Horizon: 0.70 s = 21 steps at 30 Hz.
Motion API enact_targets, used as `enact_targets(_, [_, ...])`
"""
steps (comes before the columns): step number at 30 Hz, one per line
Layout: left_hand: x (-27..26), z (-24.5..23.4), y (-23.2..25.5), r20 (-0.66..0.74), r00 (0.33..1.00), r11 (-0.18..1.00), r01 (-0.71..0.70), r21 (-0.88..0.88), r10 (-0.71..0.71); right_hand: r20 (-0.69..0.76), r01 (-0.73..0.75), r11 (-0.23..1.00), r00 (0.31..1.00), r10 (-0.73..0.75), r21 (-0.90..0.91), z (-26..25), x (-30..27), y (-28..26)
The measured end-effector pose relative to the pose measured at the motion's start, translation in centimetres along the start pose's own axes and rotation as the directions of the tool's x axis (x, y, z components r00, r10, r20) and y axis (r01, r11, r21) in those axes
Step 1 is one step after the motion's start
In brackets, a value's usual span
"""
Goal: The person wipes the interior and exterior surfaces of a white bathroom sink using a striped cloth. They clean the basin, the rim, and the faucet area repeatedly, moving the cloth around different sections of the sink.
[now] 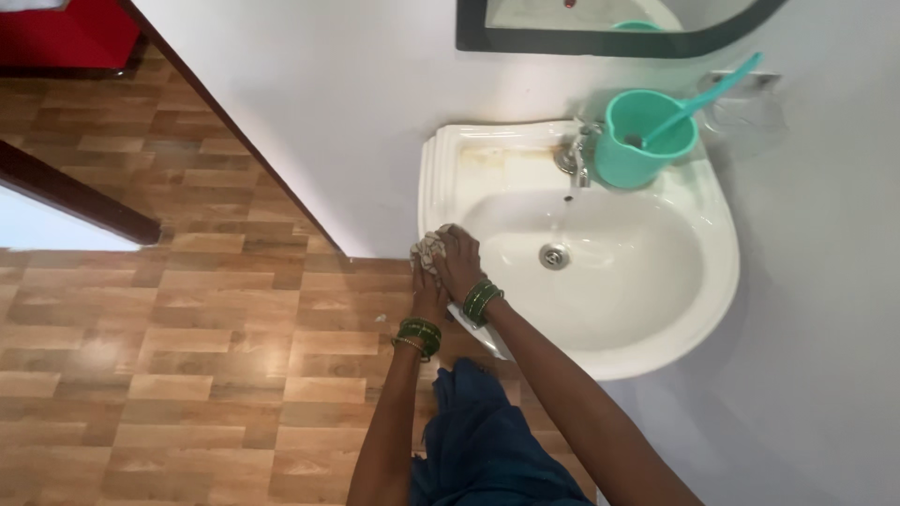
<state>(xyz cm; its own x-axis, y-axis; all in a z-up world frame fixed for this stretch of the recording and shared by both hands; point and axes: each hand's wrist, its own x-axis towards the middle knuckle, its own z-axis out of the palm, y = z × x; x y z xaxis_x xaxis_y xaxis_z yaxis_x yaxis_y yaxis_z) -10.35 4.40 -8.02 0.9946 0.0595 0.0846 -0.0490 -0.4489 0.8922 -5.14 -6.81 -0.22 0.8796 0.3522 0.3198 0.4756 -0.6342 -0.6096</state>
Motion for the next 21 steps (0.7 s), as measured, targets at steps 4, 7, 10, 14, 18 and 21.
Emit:
enact_targets(4, [-5.3, 0.7, 3.4, -0.033, 0.999, 1.0, 0.017, 0.024, -0.016, 0.151, -0.072, 0.997, 0.986, 0.071, 0.004, -3.2, -4.1, -1.7])
enact_targets(7, [-9.5, 1.3, 5.9, -0.035, 0.999, 0.994, 0.019, -0.11, -0.023, 0.197, -0.043, 0.997, 0.979, 0.056, -0.07, -5.3, -7.3, -2.5])
enact_targets(10, [-12.5, 2.4, 7.9, -0.08, 0.997, 0.978, -0.019, -0.208, 0.002, 0.283, -0.079, 0.993, 0.954, 0.101, -0.086, -6.9, -10.1, -2.1])
enact_targets(14, [-12.7, 2.9, 9.8, -0.218, 0.976, 0.996, -0.039, -0.076, 0.022, 0.255, 0.072, 0.997, 0.965, -0.06, -0.037, -7.1, -10.9, -0.2])
enact_targets(18, [-10.9, 2.6, 9.7, -0.253, 0.968, 1.0, -0.004, 0.008, 0.006, 0.302, 0.053, 0.996, 0.951, -0.071, 0.065, -5.5, -9.4, 1.9])
enact_targets(21, [-7.0, 2.0, 7.8, -0.247, 0.968, 0.991, -0.022, 0.132, 0.054, 0.263, -0.025, 0.97, 0.964, -0.041, 0.242, -3.9, -6.3, 3.0])
